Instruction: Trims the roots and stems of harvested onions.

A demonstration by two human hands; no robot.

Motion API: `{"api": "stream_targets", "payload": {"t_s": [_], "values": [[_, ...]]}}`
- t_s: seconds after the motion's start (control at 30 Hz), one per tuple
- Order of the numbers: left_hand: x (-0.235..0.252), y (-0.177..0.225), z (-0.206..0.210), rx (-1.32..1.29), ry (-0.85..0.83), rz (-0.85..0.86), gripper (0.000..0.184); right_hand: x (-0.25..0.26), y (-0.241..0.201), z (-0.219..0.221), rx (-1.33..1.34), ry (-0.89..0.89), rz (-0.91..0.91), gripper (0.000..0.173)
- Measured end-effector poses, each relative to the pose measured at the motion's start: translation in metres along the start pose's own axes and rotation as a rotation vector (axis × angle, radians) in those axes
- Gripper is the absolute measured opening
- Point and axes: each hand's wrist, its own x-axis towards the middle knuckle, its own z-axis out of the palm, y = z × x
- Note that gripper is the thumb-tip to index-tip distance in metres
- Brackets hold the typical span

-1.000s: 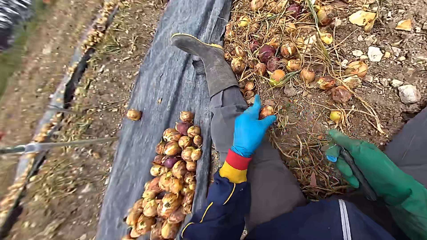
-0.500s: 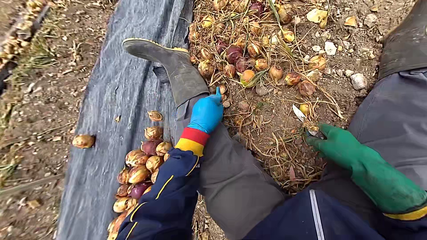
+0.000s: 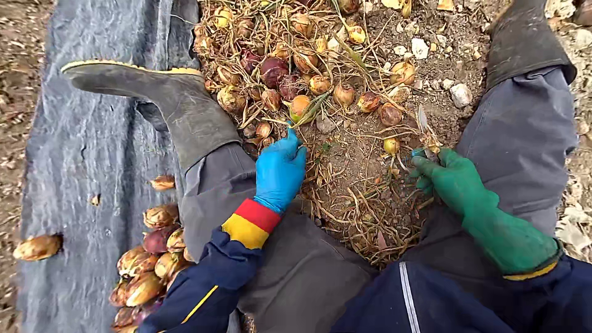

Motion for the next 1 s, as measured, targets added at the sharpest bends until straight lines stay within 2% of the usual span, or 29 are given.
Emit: {"api": "stream_targets", "payload": {"t_s": [0.07,0.13,0.2,0.27,0.37,0.43,0.5,0.57,0.6,0.67,0.7,0.77,0.83,0.9,1.0], "values": [[0.002,0.036,0.017,-0.078,0.102,0.204,0.026,0.005,-0.002,-0.011,0.136,0.100,0.013,0.032],[0.014,0.068,0.042,-0.100,0.066,0.483,0.036,0.009,-0.006,-0.018,0.219,0.155,-0.003,0.035],[0.034,0.092,0.070,-0.066,-0.044,0.723,0.046,0.006,-0.009,-0.021,0.250,0.158,-0.018,0.034],[0.052,0.109,0.094,0.014,-0.197,0.890,0.053,0.001,-0.008,-0.023,0.242,0.153,-0.032,0.033],[0.075,0.123,0.114,0.101,-0.366,0.997,0.071,-0.006,-0.002,-0.024,0.246,0.133,-0.060,0.031],[0.085,0.130,0.110,0.123,-0.423,0.970,0.064,-0.008,0.000,-0.024,0.268,0.126,-0.063,0.030],[0.086,0.139,0.097,0.139,-0.503,0.864,0.054,-0.006,-0.001,-0.023,0.327,0.120,-0.048,0.029],[0.084,0.133,0.105,0.096,-0.463,0.747,0.050,-0.004,-0.001,-0.024,0.374,0.111,-0.036,0.028],[0.082,0.128,0.109,0.021,-0.428,0.651,0.048,-0.003,0.000,-0.025,0.380,0.106,-0.030,0.028],[0.072,0.123,0.097,-0.180,-0.427,0.373,0.061,-0.003,0.001,-0.026,0.324,0.084,0.002,0.028],[0.067,0.118,0.085,-0.312,-0.444,0.244,0.068,-0.003,0.002,-0.027,0.248,0.056,0.020,0.028],[0.050,0.107,0.062,-0.579,-0.450,0.108,0.072,-0.004,0.003,-0.024,0.002,-0.044,0.011,0.034],[0.028,0.100,0.041,-0.738,-0.469,0.108,0.070,-0.006,0.001,-0.013,-0.193,-0.130,-0.035,0.048],[0.006,0.099,0.033,-0.810,-0.508,0.119,0.067,-0.013,-0.004,-0.001,-0.251,-0.209,-0.073,0.055],[-0.019,0.101,0.038,-0.755,-0.527,0.119,0.067,-0.020,-0.006,0.014,-0.317,-0.265,-0.111,0.040]]}}
